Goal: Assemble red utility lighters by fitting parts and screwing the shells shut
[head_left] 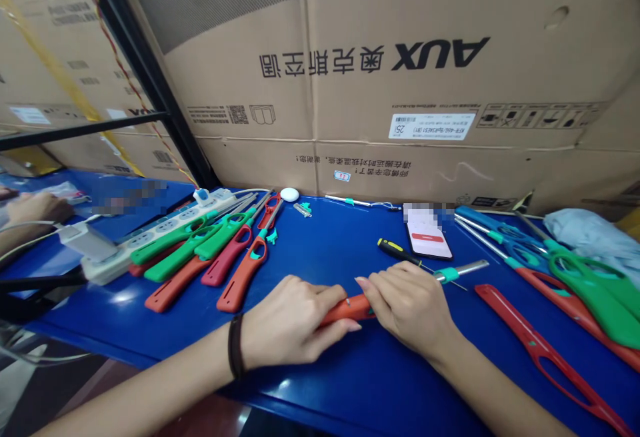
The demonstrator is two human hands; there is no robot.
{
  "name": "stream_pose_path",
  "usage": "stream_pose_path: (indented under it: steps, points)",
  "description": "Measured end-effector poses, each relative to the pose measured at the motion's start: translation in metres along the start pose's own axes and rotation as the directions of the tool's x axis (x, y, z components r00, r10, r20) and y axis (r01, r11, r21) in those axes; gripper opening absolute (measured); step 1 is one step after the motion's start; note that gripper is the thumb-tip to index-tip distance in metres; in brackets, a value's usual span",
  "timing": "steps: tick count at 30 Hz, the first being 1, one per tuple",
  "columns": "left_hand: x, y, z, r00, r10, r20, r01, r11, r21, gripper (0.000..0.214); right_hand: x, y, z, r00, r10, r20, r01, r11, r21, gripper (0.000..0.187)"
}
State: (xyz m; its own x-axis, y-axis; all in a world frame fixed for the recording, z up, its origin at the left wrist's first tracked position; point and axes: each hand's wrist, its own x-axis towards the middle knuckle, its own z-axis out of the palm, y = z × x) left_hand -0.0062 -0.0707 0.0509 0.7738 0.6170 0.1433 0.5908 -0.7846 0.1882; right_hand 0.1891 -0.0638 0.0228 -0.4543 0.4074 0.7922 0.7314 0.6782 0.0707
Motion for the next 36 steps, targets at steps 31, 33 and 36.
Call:
stream_pose_path:
  steps: [31, 33, 36]
  points:
    - [-0.043, -0.057, -0.020, 0.960, -0.279, -0.014, 0.279, 0.960, -0.008, 0.040, -0.021, 0.054, 0.015, 0.849, 0.488, 0.200, -0.458, 0.870, -0.180, 0.025]
    - [-0.042, -0.059, -0.017, 0.971, -0.238, 0.007, 0.238, 0.970, -0.042, 0.037, -0.027, 0.058, 0.021, 0.836, 0.484, 0.260, -0.448, 0.874, -0.188, 0.030]
    - [-0.037, -0.056, -0.009, 0.983, -0.183, 0.017, 0.184, 0.982, -0.050, 0.035, -0.032, 0.063, 0.025, 0.834, 0.467, 0.292, -0.428, 0.884, -0.190, 0.030]
